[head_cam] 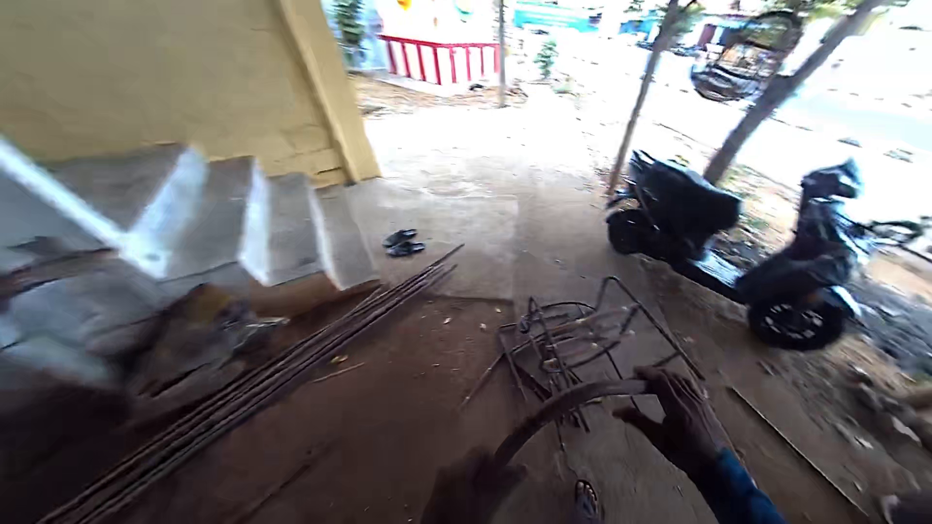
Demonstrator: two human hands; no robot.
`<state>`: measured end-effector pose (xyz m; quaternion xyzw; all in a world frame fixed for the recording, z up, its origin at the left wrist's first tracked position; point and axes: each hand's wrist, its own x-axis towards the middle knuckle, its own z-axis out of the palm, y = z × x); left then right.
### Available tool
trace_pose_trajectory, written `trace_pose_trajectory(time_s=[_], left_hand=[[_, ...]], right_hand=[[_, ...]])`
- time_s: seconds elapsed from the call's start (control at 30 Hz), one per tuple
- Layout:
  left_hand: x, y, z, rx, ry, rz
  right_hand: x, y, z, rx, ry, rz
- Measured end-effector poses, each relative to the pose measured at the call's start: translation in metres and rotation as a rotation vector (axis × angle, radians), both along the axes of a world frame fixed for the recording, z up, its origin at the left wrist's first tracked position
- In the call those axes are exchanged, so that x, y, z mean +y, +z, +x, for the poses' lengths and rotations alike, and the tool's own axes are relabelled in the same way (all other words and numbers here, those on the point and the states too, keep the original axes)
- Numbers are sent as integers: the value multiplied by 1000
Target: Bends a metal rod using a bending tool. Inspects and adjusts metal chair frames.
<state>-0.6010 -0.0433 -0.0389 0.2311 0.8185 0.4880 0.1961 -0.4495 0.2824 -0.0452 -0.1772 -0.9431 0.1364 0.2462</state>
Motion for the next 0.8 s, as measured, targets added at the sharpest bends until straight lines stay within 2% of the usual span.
trace_pose_trajectory(time_s=[0.03,0.1,0.17,0.23,0.3,0.37,0.47,0.5,0.63,0.7,0.8], left_hand=[[16,-16,-4,86,-75,72],[50,-43,-8,288,-99,149],[83,-75,-15,479,40,58],[116,-103,-18,525,279,-23],[142,-150,-21,447,465,-43],[172,-183,-4,196,505,-52],[232,-192,41,-204,427,-2],[255,-194,55,-298,483,24],[302,-200,75,-387,670,-12],[307,-203,68,-425,709,-57],[295,-231,38,-539,667,-124]], right_hand=[[20,-21,17,33,-46,-66],[60,-63,49,77,-185,-151],[104,-88,81,-24,-358,-265],[155,-106,114,-113,-496,-380],[211,-119,140,-143,-586,-453],[262,-137,159,-214,-626,-533],[320,-154,169,-388,-703,-667],[338,-156,168,-415,-713,-660],[387,-184,169,-348,-596,-701],[400,-193,169,-301,-480,-953],[409,-175,171,-159,-396,-1525]])
